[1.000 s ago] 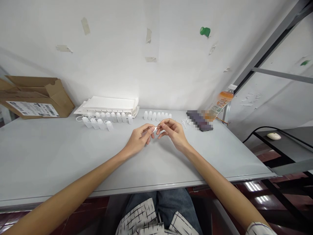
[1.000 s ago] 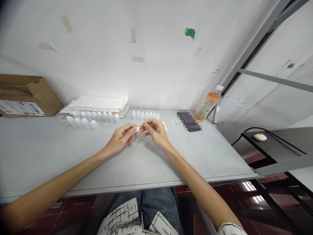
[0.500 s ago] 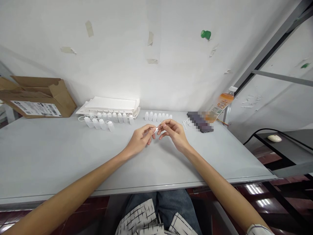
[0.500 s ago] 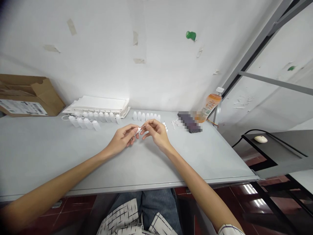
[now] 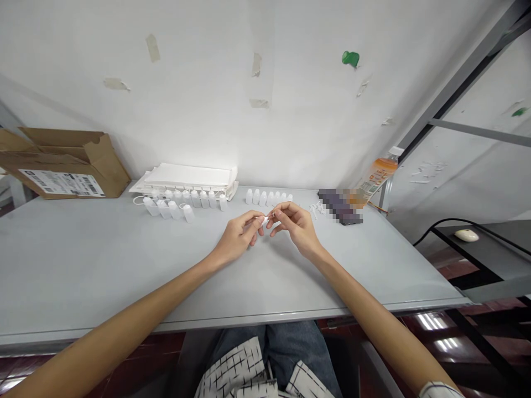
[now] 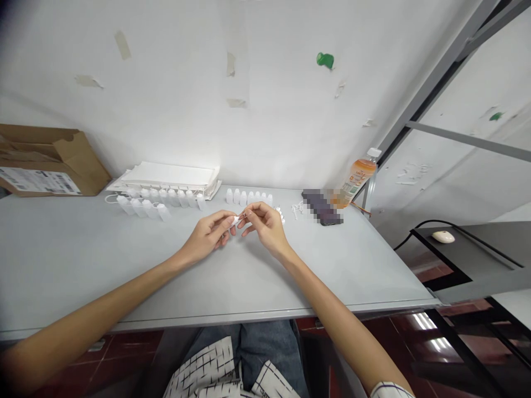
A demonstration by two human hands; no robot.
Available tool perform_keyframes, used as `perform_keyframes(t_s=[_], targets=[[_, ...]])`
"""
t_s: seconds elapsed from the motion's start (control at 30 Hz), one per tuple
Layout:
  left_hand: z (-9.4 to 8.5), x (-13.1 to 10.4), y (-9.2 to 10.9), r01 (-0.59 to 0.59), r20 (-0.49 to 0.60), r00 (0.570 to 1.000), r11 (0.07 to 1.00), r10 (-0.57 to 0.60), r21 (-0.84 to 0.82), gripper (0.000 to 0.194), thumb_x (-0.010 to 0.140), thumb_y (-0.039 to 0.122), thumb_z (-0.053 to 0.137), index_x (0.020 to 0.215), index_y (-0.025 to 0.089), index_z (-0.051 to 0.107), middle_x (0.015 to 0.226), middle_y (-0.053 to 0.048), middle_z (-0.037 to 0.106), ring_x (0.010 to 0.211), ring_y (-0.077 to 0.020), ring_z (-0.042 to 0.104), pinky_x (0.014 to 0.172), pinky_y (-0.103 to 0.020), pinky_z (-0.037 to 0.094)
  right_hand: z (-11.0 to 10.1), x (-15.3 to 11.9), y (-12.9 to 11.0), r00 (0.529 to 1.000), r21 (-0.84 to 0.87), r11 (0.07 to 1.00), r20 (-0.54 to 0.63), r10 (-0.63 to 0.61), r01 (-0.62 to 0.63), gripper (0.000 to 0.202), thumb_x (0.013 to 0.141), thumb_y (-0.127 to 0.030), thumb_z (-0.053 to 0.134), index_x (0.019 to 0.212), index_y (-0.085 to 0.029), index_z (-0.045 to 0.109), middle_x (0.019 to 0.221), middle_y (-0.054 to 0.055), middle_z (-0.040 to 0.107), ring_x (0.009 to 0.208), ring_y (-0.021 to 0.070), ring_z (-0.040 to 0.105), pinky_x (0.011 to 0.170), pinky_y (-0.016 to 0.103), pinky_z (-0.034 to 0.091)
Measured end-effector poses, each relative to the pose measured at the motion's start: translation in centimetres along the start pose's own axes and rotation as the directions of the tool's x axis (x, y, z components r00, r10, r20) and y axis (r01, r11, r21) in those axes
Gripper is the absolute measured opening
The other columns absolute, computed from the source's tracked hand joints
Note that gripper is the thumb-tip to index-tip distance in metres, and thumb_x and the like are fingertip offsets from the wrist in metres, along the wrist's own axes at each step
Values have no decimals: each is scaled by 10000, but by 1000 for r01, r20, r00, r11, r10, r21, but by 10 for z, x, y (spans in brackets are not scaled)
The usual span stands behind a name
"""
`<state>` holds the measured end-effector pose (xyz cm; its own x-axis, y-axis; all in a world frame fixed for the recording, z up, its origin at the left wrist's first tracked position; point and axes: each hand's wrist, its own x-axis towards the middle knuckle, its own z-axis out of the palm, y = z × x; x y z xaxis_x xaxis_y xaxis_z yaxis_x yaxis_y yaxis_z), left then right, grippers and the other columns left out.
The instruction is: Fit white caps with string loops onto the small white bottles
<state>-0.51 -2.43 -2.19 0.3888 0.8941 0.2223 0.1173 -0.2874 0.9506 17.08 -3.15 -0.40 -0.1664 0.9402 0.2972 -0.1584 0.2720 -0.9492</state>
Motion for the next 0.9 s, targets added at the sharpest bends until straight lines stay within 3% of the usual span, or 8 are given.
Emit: perform_keyframes(t_s=[0.4,0.9], targets=[[1,0,0,9,-16,1000,1000,-9,-2,321,935,485,471,974,197,607,752,6,580,485,-61,477,440,-183,375,2,-2,-1,998,-30,999,-58,-14,12,268,796,-422,717,837,-167,646,807,55,685,713,187,688,572,331,599],[0,-1,2,4,-23,1000,1000,-3,21,321,936,478,470,963,187,602,722,14,550,499,-69,428,489,-205,373,1,-2,-4,1000,-61,998,-20,2,-4,268,772,-419,734,806,-163,662,820,63,692,747,189,685,605,334,608]])
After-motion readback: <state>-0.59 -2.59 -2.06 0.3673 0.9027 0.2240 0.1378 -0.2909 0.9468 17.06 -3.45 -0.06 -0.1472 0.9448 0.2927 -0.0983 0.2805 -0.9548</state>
